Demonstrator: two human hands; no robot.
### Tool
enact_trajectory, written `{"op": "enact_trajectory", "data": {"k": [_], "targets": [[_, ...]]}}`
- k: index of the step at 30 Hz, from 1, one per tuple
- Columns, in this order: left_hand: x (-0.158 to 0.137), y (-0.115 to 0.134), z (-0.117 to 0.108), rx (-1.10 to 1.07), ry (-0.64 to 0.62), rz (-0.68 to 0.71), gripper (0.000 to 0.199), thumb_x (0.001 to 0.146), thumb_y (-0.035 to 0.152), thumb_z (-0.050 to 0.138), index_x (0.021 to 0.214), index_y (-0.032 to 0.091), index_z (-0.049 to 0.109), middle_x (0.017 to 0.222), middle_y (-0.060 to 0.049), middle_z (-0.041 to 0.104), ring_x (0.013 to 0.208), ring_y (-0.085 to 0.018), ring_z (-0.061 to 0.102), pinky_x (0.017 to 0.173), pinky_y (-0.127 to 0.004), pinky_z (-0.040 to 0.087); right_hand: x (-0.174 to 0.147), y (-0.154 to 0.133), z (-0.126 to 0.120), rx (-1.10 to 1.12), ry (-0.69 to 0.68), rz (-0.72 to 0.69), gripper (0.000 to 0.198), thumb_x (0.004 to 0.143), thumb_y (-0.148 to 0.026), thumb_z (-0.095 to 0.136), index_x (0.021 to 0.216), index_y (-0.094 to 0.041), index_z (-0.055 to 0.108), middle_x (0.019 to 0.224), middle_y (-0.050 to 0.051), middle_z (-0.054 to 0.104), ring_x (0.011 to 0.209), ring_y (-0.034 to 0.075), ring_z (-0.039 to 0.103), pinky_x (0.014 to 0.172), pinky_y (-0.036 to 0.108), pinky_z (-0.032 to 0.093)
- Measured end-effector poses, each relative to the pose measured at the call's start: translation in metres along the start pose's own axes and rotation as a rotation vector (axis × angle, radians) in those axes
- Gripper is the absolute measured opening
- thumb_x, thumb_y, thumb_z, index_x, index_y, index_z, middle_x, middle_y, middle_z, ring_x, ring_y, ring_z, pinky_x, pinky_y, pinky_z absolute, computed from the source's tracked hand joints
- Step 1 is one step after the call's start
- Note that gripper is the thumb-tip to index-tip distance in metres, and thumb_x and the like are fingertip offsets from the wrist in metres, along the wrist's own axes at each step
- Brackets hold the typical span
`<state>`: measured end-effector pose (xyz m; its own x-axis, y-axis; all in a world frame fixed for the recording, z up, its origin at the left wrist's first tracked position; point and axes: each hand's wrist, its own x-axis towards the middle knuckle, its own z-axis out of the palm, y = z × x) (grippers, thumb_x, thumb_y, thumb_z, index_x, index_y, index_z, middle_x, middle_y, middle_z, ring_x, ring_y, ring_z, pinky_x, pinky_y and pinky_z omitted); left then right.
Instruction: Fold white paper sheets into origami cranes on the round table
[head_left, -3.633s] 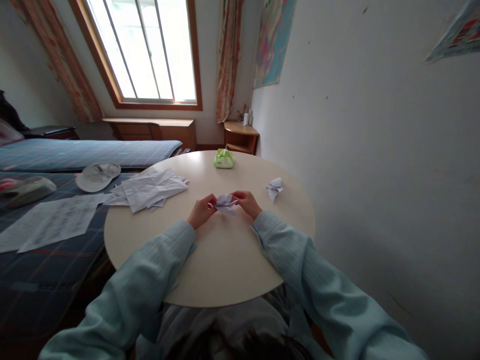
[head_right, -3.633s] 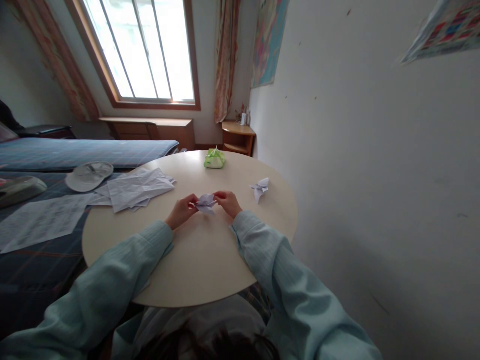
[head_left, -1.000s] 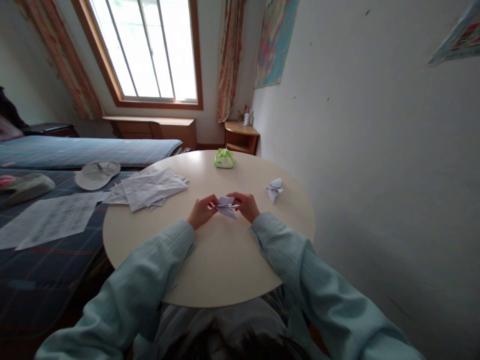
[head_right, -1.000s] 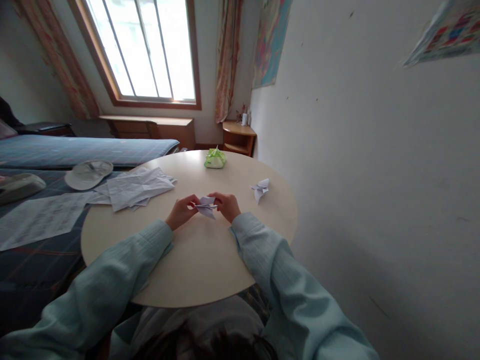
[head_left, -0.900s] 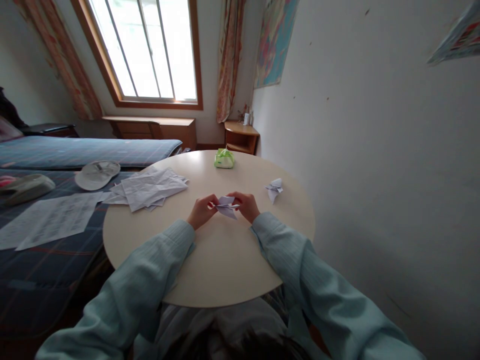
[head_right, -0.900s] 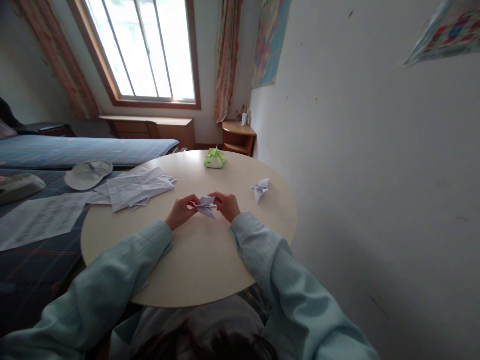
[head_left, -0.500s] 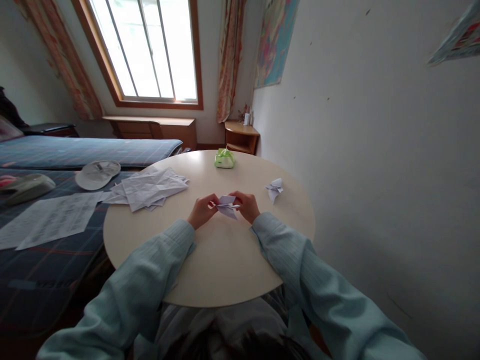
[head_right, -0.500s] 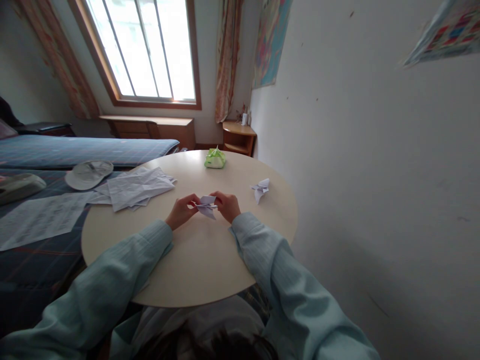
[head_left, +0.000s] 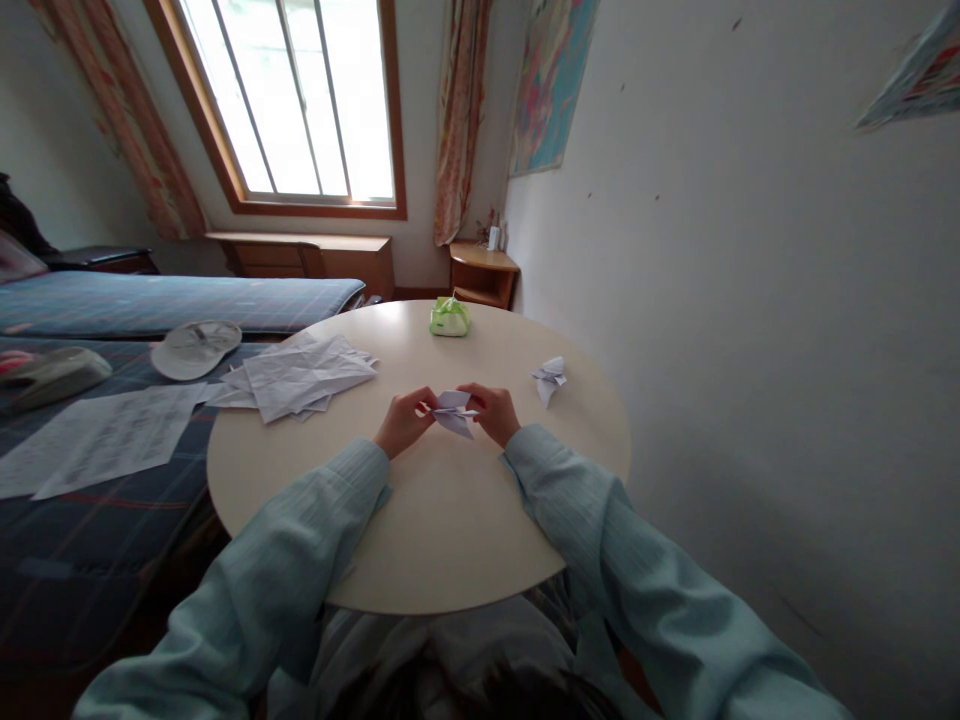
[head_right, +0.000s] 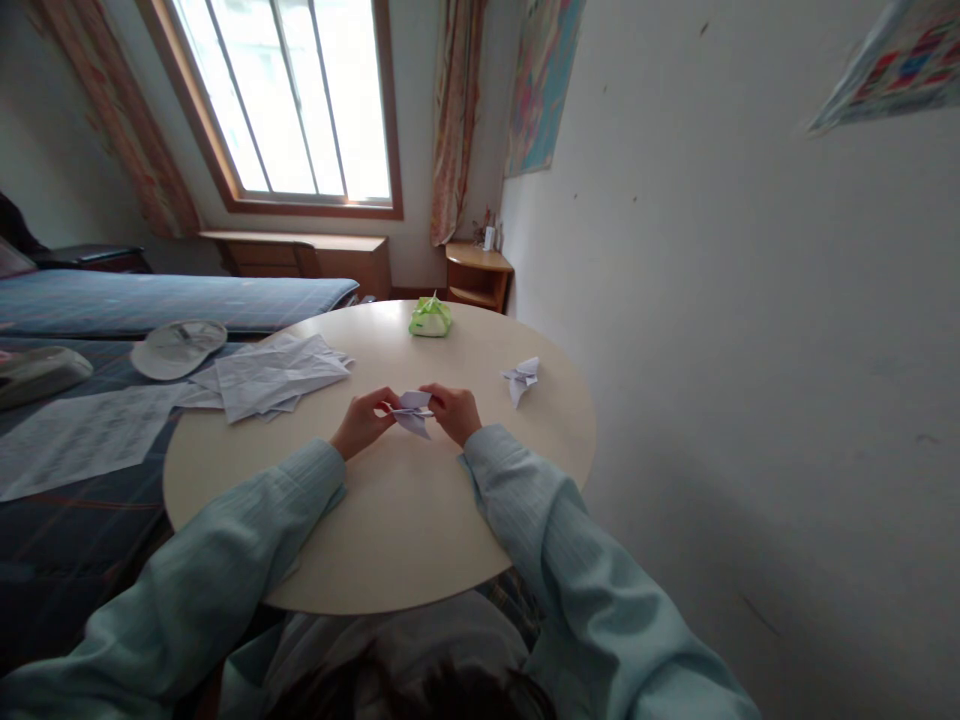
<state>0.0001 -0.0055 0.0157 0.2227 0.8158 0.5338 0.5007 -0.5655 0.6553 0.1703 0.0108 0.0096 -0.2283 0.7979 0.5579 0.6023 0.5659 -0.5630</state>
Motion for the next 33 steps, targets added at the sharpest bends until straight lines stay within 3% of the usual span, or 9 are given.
{"op": "enact_trajectory", "data": {"k": [5,12,17,22,27,33], "targets": [[0.000,-0.001,0.000,0.000,0.004,0.008,0.003,0.063,0.016,0.054,0.060,0.017,0.053,0.059,0.003,0.058,0.056,-0.008,0.051,0.058,-0.020,0.045,0.000,0.001,0.001,0.027,0.007,0.008,0.025,0.071,-0.011,0.045,0.084,-0.019,0.065,0.055,-0.002,0.060,0.047,0.008,0.052,0.049,0.016,0.038],[0.000,-0.008,0.002,-0.023,0.034,-0.020,0.004,0.064,0.019,0.055,0.062,0.016,0.054,0.060,0.003,0.058,0.057,-0.008,0.051,0.057,-0.020,0.045,0.004,0.003,-0.001,0.072,-0.087,0.008,0.027,0.073,-0.011,0.043,0.090,-0.018,0.062,0.055,-0.003,0.059,0.047,0.006,0.052,0.052,0.016,0.040],[0.001,-0.013,0.004,-0.093,0.050,-0.074,0.006,0.063,0.020,0.056,0.064,0.015,0.054,0.062,0.002,0.057,0.059,-0.009,0.052,0.056,-0.020,0.044,0.006,0.007,0.002,0.078,-0.024,-0.016,0.031,0.074,-0.012,0.044,0.102,-0.019,0.056,0.075,0.000,0.063,0.056,0.007,0.055,0.056,0.018,0.043],[0.002,-0.018,0.007,-0.197,0.030,-0.119,0.012,0.061,0.023,0.059,0.068,0.015,0.053,0.066,0.001,0.058,0.064,-0.010,0.054,0.056,-0.021,0.045,0.008,0.012,0.002,0.095,0.058,-0.108,0.034,0.077,-0.019,0.046,0.111,-0.022,0.051,0.099,0.004,0.061,0.081,0.012,0.057,0.069,0.023,0.047],[0.003,-0.019,0.009,-0.305,-0.008,-0.162,0.019,0.060,0.029,0.062,0.069,0.015,0.053,0.069,-0.001,0.060,0.067,-0.012,0.055,0.059,-0.023,0.046,0.010,0.012,-0.001,0.016,0.151,-0.191,0.020,0.079,-0.023,0.047,0.092,-0.022,0.062,0.102,0.004,0.061,0.095,0.016,0.052,0.085,0.030,0.041],[0.003,-0.020,0.011,-0.385,-0.093,-0.172,0.023,0.061,0.031,0.062,0.072,0.014,0.053,0.072,-0.002,0.061,0.070,-0.013,0.057,0.059,-0.024,0.046,0.009,0.010,-0.002,0.009,0.108,-0.078,0.020,0.080,-0.021,0.044,0.080,-0.019,0.064,0.083,0.004,0.065,0.081,0.016,0.056,0.074,0.027,0.041]]}}
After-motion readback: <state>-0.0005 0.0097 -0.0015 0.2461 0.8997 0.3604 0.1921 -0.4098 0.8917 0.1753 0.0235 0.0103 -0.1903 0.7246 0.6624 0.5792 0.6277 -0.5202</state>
